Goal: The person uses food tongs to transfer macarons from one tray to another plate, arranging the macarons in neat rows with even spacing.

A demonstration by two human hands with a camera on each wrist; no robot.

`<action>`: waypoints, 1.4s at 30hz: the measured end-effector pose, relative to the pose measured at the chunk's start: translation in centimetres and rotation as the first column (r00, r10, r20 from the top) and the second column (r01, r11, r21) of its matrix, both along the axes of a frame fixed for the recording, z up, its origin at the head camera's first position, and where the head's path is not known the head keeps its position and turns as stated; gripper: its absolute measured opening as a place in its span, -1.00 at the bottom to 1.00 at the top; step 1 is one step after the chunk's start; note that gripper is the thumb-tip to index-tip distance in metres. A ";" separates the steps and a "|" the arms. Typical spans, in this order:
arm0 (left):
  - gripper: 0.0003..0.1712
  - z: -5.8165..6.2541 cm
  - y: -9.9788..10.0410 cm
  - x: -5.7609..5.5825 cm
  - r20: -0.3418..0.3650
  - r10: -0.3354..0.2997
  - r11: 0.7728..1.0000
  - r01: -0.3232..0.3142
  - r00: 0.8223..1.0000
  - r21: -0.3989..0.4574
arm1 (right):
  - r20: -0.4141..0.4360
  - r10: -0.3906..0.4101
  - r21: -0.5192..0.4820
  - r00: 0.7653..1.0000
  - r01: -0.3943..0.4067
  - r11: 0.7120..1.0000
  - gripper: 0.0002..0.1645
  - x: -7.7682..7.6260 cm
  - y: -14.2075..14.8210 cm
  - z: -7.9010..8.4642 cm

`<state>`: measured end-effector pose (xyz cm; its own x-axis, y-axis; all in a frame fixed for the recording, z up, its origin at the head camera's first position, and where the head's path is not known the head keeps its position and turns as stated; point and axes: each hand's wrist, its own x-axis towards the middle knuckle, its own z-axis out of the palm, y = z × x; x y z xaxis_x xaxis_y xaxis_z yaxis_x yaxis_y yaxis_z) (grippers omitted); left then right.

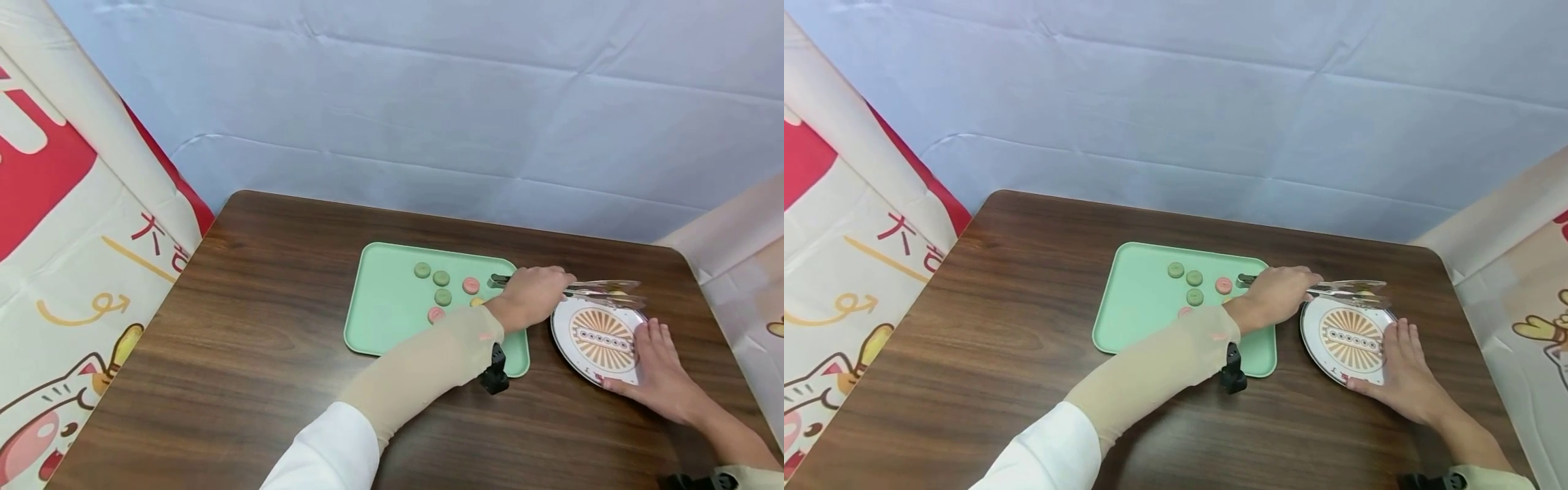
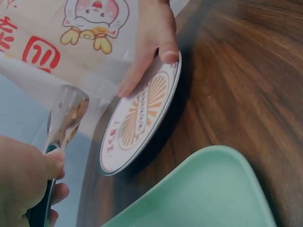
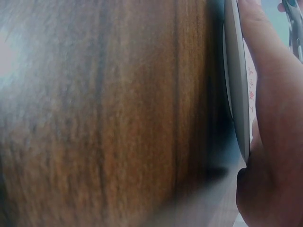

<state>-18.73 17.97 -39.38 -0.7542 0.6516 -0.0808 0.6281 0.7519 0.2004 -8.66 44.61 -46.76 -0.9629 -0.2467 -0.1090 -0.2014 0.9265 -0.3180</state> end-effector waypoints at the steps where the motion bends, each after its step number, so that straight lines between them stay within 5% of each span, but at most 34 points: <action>1: -0.46 0.0 0.2 0.0 0.001 0.001 1.000 -0.001 1.000 -0.005 | 0.002 -0.001 0.002 1.000 0.001 1.000 0.47 0.0 0.0 0.0; 23: -0.63 -2.6 3.6 0.8 -0.068 0.048 0.990 -0.056 0.997 -0.132 | -0.021 0.029 0.024 0.999 -0.028 0.999 0.62 0.0 0.5 -0.6; 42: -0.79 -3.2 5.0 1.3 -0.012 0.076 0.990 -0.077 0.997 -0.118 | -0.012 0.045 0.012 0.999 -0.045 0.999 0.59 -0.1 0.8 -0.7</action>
